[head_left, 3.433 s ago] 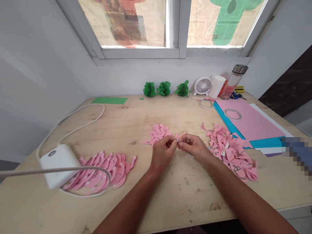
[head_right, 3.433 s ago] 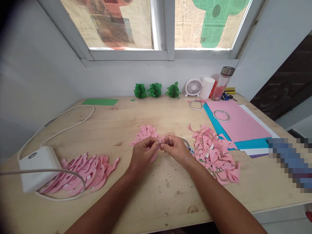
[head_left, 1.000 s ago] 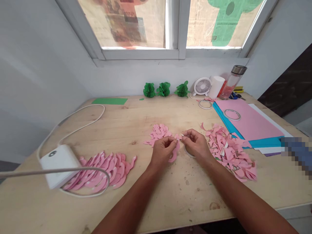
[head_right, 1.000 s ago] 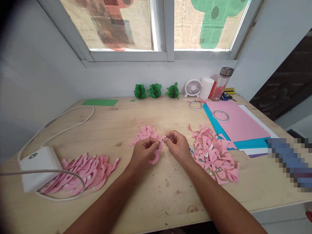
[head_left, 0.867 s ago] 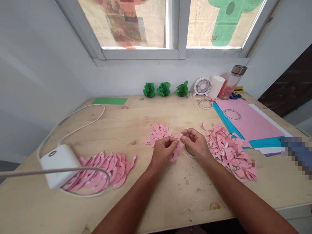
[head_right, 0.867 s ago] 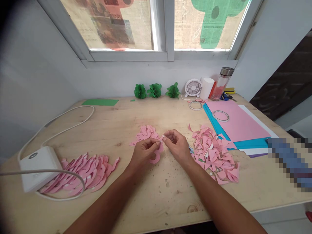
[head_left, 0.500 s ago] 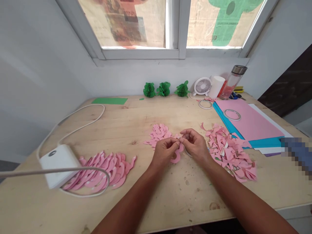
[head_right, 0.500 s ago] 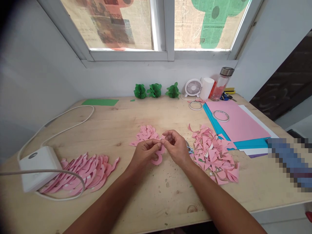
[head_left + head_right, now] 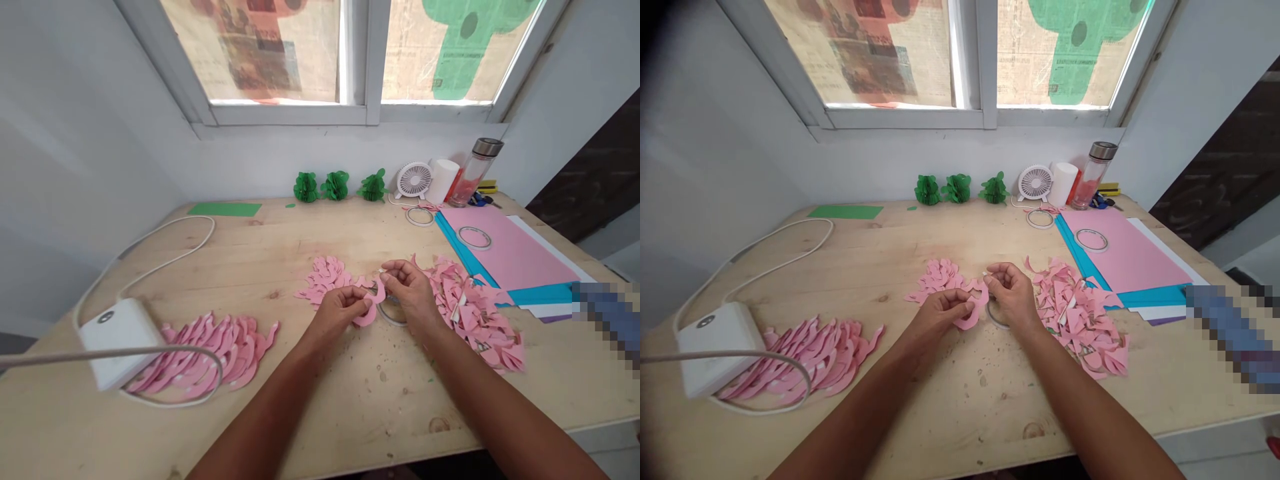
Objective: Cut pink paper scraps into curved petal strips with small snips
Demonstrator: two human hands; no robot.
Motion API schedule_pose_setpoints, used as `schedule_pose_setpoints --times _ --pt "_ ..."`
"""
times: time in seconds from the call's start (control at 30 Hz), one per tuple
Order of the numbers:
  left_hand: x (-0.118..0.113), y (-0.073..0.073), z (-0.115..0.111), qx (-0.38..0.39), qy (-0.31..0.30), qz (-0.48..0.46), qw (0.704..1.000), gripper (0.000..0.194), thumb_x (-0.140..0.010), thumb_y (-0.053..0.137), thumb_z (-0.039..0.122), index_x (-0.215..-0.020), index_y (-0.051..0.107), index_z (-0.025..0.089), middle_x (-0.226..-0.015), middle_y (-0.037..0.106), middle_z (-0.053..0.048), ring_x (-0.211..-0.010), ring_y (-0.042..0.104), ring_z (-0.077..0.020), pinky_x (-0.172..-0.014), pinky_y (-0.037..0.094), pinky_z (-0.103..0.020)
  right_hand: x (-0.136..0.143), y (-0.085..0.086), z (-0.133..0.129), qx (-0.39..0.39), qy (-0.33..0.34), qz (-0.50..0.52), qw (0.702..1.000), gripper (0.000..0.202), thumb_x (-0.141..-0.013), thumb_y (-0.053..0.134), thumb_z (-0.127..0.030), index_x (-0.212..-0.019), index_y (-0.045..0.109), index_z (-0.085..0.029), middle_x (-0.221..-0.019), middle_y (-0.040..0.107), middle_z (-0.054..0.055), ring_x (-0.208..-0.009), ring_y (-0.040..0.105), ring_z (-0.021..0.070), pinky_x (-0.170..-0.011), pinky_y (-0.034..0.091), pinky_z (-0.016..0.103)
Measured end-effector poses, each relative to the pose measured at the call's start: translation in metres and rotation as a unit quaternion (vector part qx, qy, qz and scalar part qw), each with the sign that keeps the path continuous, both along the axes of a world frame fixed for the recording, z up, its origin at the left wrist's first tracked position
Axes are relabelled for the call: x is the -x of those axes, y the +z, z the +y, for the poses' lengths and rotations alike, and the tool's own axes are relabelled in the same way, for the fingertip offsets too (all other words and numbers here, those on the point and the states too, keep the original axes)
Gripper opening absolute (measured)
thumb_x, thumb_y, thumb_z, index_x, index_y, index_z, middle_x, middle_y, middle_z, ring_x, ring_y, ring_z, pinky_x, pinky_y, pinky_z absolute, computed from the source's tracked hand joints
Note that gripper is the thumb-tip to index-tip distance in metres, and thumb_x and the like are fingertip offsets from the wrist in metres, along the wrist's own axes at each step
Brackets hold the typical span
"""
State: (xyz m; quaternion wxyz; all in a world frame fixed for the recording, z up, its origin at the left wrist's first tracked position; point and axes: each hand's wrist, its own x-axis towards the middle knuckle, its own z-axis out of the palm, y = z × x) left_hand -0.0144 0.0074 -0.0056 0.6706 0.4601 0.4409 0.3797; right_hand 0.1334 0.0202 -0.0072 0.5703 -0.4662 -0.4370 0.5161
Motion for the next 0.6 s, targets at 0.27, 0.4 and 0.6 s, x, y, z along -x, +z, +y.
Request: schedule_pose_setpoints --times 0.27,0.4,0.6 --pt "0.0 0.001 0.001 0.019 0.043 0.022 0.999 0.022 -0.062 0.066 0.032 -0.059 0.056 0.013 -0.051 0.053 0.001 -0.045 0.045 -0.0084 -0.043 0.035 -0.02 -0.002 -0.003 0.001 -0.029 -0.027 -0.072 0.997 0.026 -0.068 0.066 -0.036 -0.085 0.057 -0.018 -0.068 0.058 0.0 -0.059 0.052 0.0108 -0.054 0.042 0.023" --pt "0.002 0.004 0.001 0.017 0.086 0.02 0.996 0.02 -0.062 0.065 0.03 -0.06 0.055 0.013 -0.051 0.053 0.001 -0.044 0.045 -0.0083 -0.043 0.035 -0.02 -0.002 0.001 -0.005 -0.102 -0.054 -0.242 0.963 0.017 -0.073 0.062 -0.034 -0.078 0.058 -0.018 -0.066 0.058 0.0 -0.057 0.05 0.011 -0.053 0.04 0.023" --pt "0.006 0.004 0.003 0.003 0.095 0.007 0.995 0.021 -0.062 0.066 0.032 -0.06 0.057 0.013 -0.05 0.053 0.002 -0.044 0.045 -0.0079 -0.043 0.034 -0.02 0.001 0.005 -0.011 -0.275 -0.018 -0.437 0.856 0.012 -0.08 0.054 -0.023 -0.07 0.056 -0.017 -0.063 0.056 0.001 -0.058 0.049 0.0115 -0.057 0.037 0.023"
